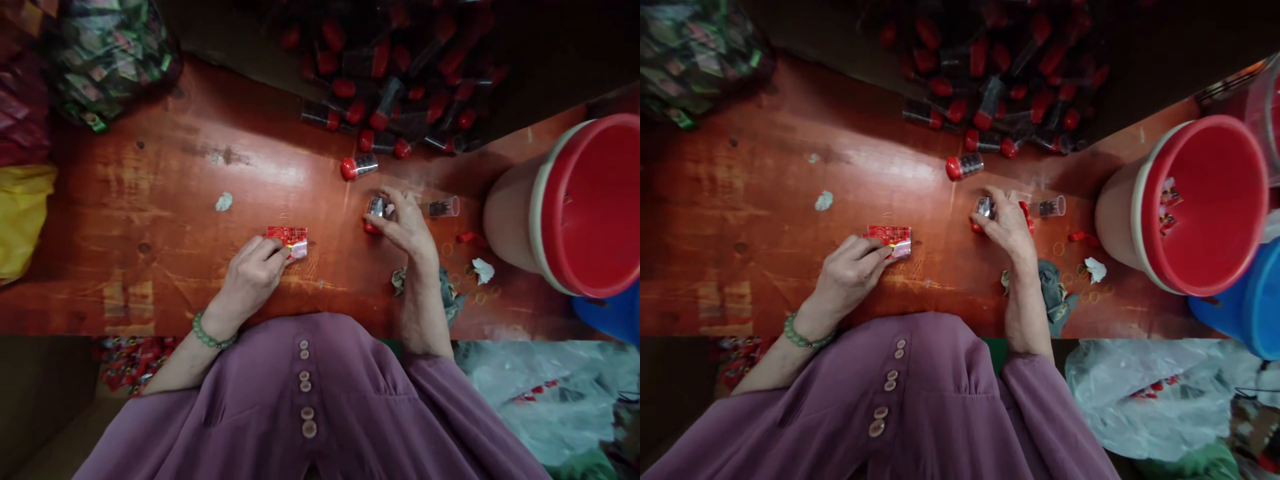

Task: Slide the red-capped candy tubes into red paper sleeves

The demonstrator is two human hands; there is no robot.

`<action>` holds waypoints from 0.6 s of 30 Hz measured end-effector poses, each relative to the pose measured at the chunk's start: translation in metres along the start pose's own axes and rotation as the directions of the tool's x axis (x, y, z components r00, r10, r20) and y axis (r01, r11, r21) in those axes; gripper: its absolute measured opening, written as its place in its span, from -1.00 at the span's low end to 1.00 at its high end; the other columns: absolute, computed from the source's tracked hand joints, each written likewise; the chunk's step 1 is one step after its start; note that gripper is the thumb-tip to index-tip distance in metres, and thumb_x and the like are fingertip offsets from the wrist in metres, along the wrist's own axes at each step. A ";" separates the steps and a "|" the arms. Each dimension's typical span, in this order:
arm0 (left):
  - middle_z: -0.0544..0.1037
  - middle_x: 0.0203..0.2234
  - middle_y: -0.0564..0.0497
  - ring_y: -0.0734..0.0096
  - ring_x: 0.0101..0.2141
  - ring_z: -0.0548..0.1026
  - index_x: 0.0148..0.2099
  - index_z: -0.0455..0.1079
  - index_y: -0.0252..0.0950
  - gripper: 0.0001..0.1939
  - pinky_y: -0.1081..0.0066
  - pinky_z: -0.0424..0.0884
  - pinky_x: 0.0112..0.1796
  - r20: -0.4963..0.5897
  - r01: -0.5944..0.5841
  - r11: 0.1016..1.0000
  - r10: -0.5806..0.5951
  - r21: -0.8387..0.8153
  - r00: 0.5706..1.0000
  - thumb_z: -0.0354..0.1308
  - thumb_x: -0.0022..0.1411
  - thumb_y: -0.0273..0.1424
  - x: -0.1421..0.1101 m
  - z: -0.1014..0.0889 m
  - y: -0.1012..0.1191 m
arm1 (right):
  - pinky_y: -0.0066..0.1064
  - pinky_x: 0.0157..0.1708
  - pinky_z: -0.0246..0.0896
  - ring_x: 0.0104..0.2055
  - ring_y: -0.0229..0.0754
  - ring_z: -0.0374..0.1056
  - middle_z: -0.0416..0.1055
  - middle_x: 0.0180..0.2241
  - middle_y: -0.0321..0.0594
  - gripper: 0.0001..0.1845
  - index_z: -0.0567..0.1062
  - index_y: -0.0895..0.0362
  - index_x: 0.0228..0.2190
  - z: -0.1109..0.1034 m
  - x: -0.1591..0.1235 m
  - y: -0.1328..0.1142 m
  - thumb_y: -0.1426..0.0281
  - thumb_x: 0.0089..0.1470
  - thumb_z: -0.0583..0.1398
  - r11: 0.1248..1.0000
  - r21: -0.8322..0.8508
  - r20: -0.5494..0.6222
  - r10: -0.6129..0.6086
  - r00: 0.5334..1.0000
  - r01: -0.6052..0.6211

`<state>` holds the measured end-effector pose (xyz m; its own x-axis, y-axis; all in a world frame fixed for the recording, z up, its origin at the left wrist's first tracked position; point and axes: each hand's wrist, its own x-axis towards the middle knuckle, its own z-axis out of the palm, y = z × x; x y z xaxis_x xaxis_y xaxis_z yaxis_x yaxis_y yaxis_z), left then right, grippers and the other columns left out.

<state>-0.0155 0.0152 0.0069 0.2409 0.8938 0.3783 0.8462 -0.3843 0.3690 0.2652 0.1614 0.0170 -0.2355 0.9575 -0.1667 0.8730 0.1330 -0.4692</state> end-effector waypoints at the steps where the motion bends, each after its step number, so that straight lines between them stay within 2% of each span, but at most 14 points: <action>1: 0.56 -0.38 -0.08 0.35 -0.40 0.38 -0.23 0.52 -0.34 -0.83 0.37 0.40 -0.34 0.014 0.008 1.000 -0.008 -0.011 1.000 0.14 0.35 -0.38 0.001 -0.002 0.001 | 0.08 0.01 0.29 -0.08 0.04 0.34 0.35 -0.17 -0.13 -0.46 0.48 0.08 -0.03 0.003 -0.001 -0.002 0.24 -0.08 0.38 0.999 0.040 0.012 0.014 1.000 -0.015; 3: 0.55 -0.37 -0.09 0.35 -0.40 0.38 -0.20 0.52 -0.35 -0.79 0.36 0.40 -0.33 0.039 0.026 0.999 -0.025 -0.035 0.999 0.11 0.36 -0.35 0.002 -0.005 0.002 | 0.01 -0.09 0.34 -0.16 -0.02 0.33 0.34 -0.24 -0.19 -0.52 0.48 0.08 -0.16 0.011 -0.004 -0.009 0.21 -0.14 0.40 0.989 0.143 0.024 0.030 0.999 -0.033; 6: 0.57 -0.32 -0.12 0.32 -0.35 0.43 -0.15 0.52 -0.38 -0.78 0.33 0.44 -0.28 0.066 0.081 0.994 -0.076 -0.080 0.995 0.06 0.39 -0.40 0.003 -0.007 0.003 | -0.24 -0.33 0.34 -0.34 -0.18 0.29 0.33 -0.33 -0.29 -0.54 0.38 0.05 -0.26 0.028 -0.013 -0.019 0.20 -0.17 0.43 0.923 0.382 0.050 0.026 0.998 -0.043; 10: 0.60 -0.36 -0.11 0.33 -0.35 0.48 -0.24 0.53 -0.40 -0.81 0.33 0.46 -0.28 0.017 0.154 0.974 -0.154 -0.168 0.988 0.10 0.35 -0.46 0.005 -0.004 0.000 | -0.50 -0.58 0.13 -0.54 -0.37 0.17 0.28 -0.42 -0.44 -0.48 0.29 0.00 -0.19 0.045 -0.024 -0.034 0.22 -0.12 0.41 0.685 0.723 0.112 0.013 0.994 -0.090; 13: 0.60 -0.46 -0.01 0.39 -0.42 0.49 -0.35 0.52 -0.34 -0.87 0.39 0.45 -0.34 -0.079 0.204 0.945 -0.231 -0.254 0.970 0.20 0.27 -0.47 0.007 -0.002 -0.003 | -0.56 -0.62 0.13 -0.54 -0.41 0.19 0.27 -0.42 -0.48 -0.40 0.30 -0.02 -0.10 0.047 -0.029 -0.044 0.21 -0.14 0.43 0.541 0.837 0.082 0.027 0.996 -0.083; 16: 0.60 -0.48 0.06 0.45 -0.45 0.51 -0.38 0.51 -0.29 -0.90 0.43 0.44 -0.36 -0.133 0.243 0.913 -0.299 -0.328 0.945 0.27 0.21 -0.45 0.008 -0.003 -0.006 | -0.57 -0.58 0.21 -0.51 -0.41 0.23 0.28 -0.44 -0.47 -0.44 0.35 -0.01 -0.20 0.042 -0.034 -0.053 0.19 -0.18 0.47 0.483 0.875 0.021 0.031 0.999 -0.034; 18: 0.60 -0.50 0.06 0.46 -0.46 0.50 -0.40 0.50 -0.28 -0.89 0.42 0.43 -0.38 -0.159 0.239 0.921 -0.298 -0.309 0.941 0.28 0.20 -0.44 0.008 -0.003 -0.007 | -0.57 -0.57 0.24 -0.51 -0.41 0.25 0.30 -0.44 -0.46 -0.48 0.33 -0.01 -0.28 0.039 -0.037 -0.059 0.19 -0.19 0.48 0.464 0.886 -0.025 0.025 0.999 0.011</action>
<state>-0.0207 0.0239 0.0102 -0.1004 0.9191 0.3811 0.6900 -0.2116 0.6922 0.2055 0.1077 0.0173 -0.2026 0.9667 -0.1564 0.0237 -0.1548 -0.9877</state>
